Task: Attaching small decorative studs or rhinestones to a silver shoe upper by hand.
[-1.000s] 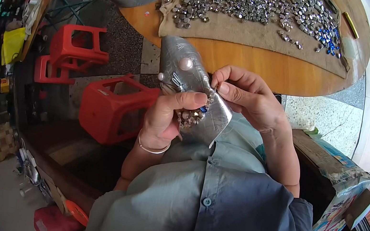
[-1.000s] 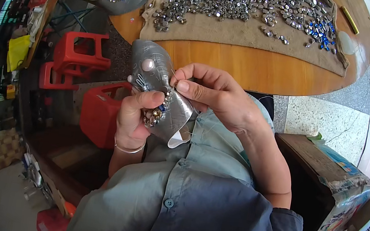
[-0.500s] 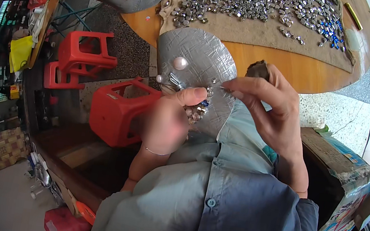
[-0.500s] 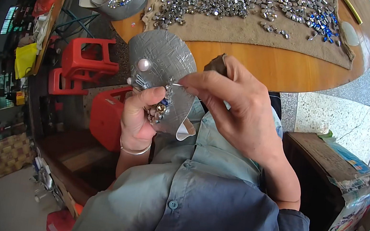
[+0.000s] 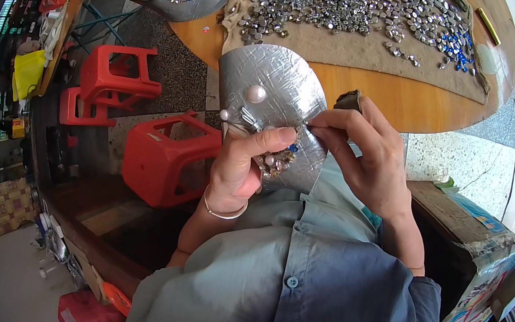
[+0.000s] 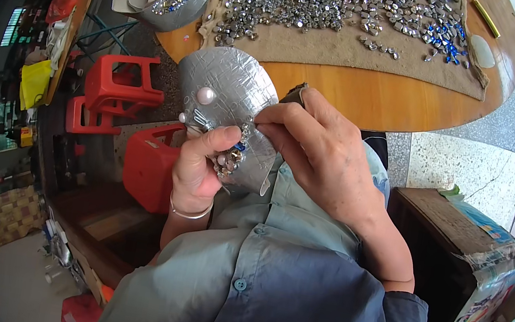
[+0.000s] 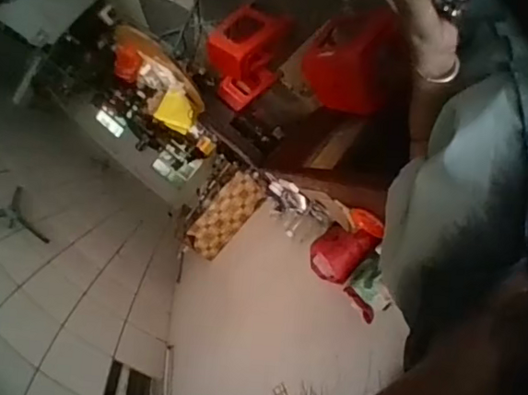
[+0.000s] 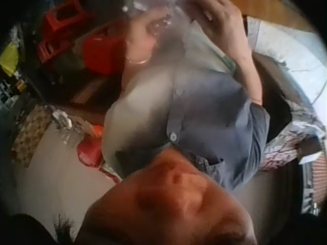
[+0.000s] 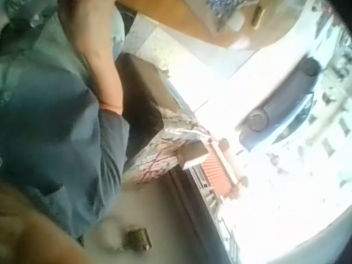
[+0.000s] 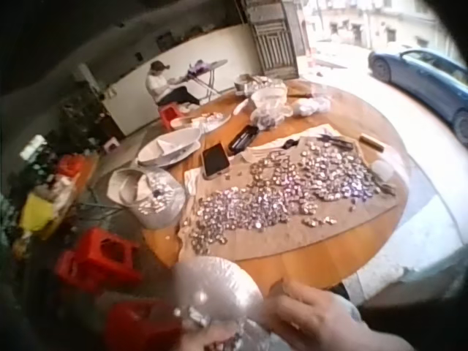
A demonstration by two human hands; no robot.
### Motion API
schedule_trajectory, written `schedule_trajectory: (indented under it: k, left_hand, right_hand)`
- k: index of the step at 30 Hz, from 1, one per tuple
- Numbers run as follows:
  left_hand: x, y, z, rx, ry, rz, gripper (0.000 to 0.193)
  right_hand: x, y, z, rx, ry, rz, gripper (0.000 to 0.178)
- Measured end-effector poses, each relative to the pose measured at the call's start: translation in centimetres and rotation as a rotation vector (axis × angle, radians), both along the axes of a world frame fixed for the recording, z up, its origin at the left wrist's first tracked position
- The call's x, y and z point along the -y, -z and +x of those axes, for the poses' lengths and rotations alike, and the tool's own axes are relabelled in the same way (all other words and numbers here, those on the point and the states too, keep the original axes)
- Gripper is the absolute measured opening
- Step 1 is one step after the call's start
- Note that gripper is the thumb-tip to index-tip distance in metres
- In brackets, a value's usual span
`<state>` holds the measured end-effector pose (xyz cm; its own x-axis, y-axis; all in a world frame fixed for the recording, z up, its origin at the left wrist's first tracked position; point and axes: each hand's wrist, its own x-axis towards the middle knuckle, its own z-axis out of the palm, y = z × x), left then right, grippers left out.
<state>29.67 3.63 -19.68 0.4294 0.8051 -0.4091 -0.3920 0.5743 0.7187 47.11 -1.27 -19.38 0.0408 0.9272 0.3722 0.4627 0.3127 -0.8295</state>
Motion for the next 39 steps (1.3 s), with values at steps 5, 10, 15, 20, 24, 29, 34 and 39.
schedule_trajectory:
  k: [5,10,15,20,24,29,34,39]
  left_hand:
    - [-0.3,0.9,1.0,0.040,0.035,-0.003,0.049]
    - [0.3,1.1,2.7,0.047,-0.019,0.112,0.047]
    - [-1.6,1.6,3.7,0.062,-0.015,0.116,0.041]
    - [-3.9,3.7,0.8,-0.672,0.110,0.437,0.037]
    - [-5.2,0.9,1.4,-1.278,0.016,0.876,0.023]
    - [-9.7,0.5,5.8,-0.943,0.100,1.212,0.016]
    - [-14.4,1.7,9.6,-1.044,0.210,1.306,0.015]
    - [-16.3,2.1,11.7,-1.042,0.311,1.186,0.014]
  right_hand:
    - [-0.9,2.2,-0.5,-0.326,-0.003,-0.099,0.007]
    - [-2.5,2.8,0.6,-0.843,-0.030,-0.339,0.016]
    - [-4.4,4.0,1.9,-0.934,-0.023,-0.405,0.017]
    - [-7.3,5.6,4.3,-0.933,0.042,-0.404,0.014]
    - [-9.3,6.4,5.1,-0.880,0.054,-0.400,0.014]
    - [-11.5,6.6,5.4,-0.877,0.026,-0.417,0.016]
    - [-13.3,6.6,6.9,-0.496,0.127,-0.214,0.011]
    - [-14.7,5.7,8.9,-0.283,0.132,-0.151,0.007]
